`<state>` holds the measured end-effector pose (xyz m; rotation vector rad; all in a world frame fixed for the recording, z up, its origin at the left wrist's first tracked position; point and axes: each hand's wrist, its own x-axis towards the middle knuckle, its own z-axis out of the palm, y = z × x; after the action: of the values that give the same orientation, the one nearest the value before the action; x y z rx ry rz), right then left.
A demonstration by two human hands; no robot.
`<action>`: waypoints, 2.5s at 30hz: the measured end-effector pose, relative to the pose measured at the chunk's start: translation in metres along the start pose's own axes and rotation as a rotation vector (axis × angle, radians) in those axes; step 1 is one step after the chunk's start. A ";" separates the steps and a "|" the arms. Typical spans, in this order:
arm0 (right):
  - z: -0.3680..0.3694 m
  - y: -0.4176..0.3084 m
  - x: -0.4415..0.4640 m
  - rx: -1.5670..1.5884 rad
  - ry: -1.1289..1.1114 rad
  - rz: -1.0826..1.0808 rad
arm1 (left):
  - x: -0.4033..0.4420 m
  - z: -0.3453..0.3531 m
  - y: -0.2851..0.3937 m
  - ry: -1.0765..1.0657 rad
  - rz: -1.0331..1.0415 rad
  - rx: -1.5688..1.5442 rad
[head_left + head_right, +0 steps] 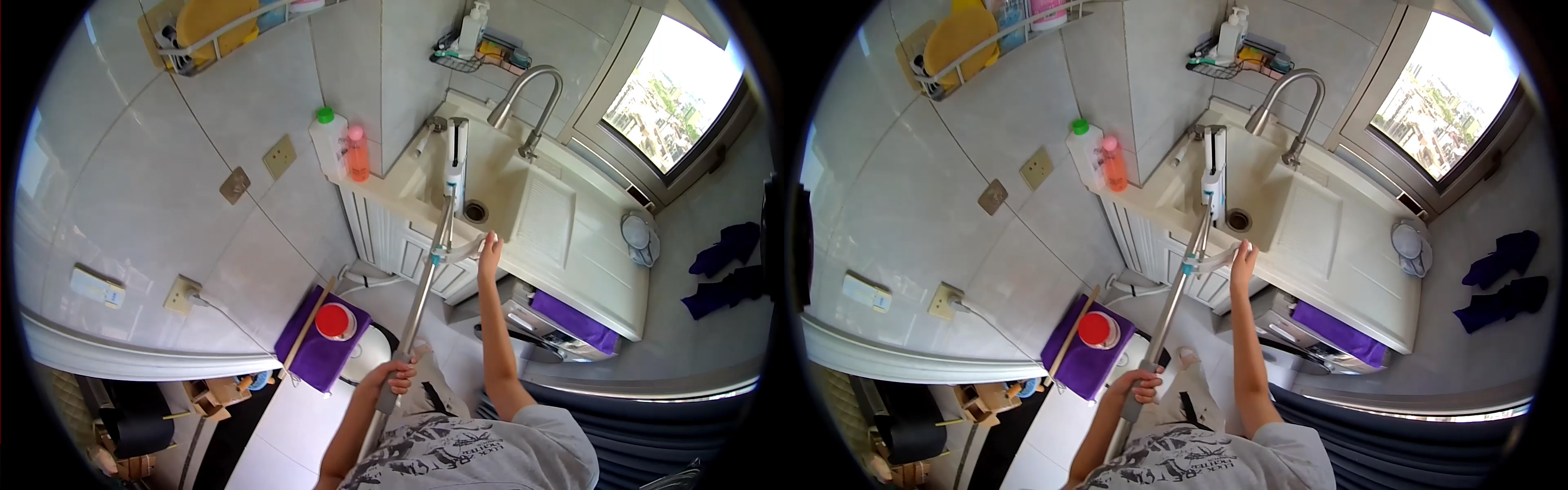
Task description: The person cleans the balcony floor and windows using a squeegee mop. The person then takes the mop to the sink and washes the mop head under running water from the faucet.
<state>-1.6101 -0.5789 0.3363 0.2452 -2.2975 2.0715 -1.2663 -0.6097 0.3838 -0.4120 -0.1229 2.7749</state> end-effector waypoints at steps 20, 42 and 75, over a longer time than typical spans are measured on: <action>-0.069 0.032 -0.077 0.248 0.274 0.434 | 0.016 0.052 -0.012 0.428 0.158 0.718; 0.013 0.053 0.054 0.628 -0.243 0.462 | -0.002 0.082 -0.053 0.616 0.171 1.088; 0.108 -0.125 0.357 -0.006 -0.510 -0.098 | 0.009 0.071 -0.078 0.779 0.061 0.820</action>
<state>-1.9358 -0.7301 0.4956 0.9662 -2.4750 2.1425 -1.2712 -0.5354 0.4600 -1.1798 1.1494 2.2293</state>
